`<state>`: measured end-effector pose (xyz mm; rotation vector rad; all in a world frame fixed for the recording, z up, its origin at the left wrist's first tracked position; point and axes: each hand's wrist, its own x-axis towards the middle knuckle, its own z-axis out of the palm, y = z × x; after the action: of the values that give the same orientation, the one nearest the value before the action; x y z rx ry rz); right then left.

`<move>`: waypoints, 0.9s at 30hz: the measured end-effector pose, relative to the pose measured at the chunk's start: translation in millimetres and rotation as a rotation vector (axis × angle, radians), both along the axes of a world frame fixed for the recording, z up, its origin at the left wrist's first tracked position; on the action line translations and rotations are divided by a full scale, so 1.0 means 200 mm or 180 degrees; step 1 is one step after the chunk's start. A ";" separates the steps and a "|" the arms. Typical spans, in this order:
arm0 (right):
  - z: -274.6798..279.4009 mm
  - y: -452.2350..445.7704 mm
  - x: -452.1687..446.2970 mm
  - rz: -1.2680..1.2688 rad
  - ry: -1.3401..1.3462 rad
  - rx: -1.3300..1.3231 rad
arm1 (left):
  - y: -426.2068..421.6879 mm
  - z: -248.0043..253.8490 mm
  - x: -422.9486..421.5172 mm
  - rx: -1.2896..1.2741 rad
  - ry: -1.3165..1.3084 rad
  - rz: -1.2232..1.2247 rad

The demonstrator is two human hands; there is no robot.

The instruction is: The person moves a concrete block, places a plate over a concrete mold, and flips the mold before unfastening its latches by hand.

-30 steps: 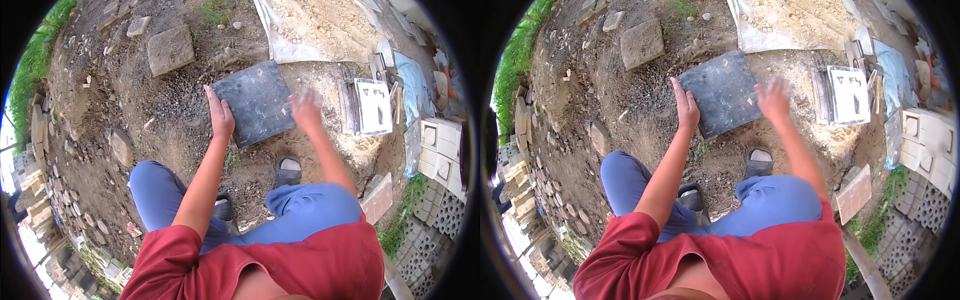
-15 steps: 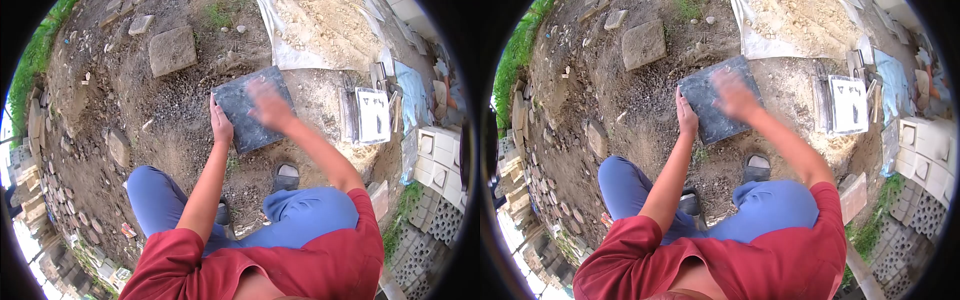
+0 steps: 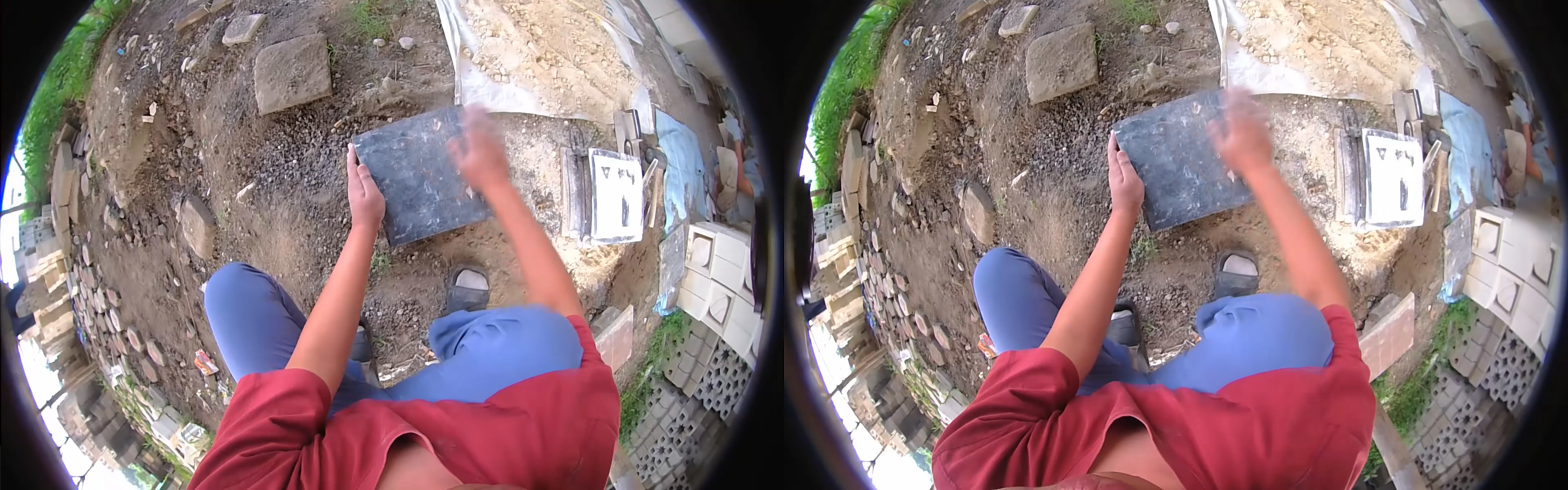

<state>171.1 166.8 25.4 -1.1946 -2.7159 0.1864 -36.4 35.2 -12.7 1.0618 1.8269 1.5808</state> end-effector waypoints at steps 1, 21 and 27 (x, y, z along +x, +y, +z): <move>-0.15 0.11 0.09 -0.1016 -0.0487 0.0206 | 0.00 -0.01 0.00 0.0089 -0.0132 -0.0038; -0.14 -0.25 0.40 -0.1164 0.1449 -0.2859 | 0.08 0.18 0.32 -0.0990 0.3491 -0.1055; -0.09 -0.20 0.47 -0.1429 0.2378 -0.3005 | -0.16 0.26 0.35 -0.0528 0.2617 -0.2347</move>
<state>264.4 126.0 6.8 -1.4549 -1.6256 1.5827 34.1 3.9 38.4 2.1774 1.6221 0.5653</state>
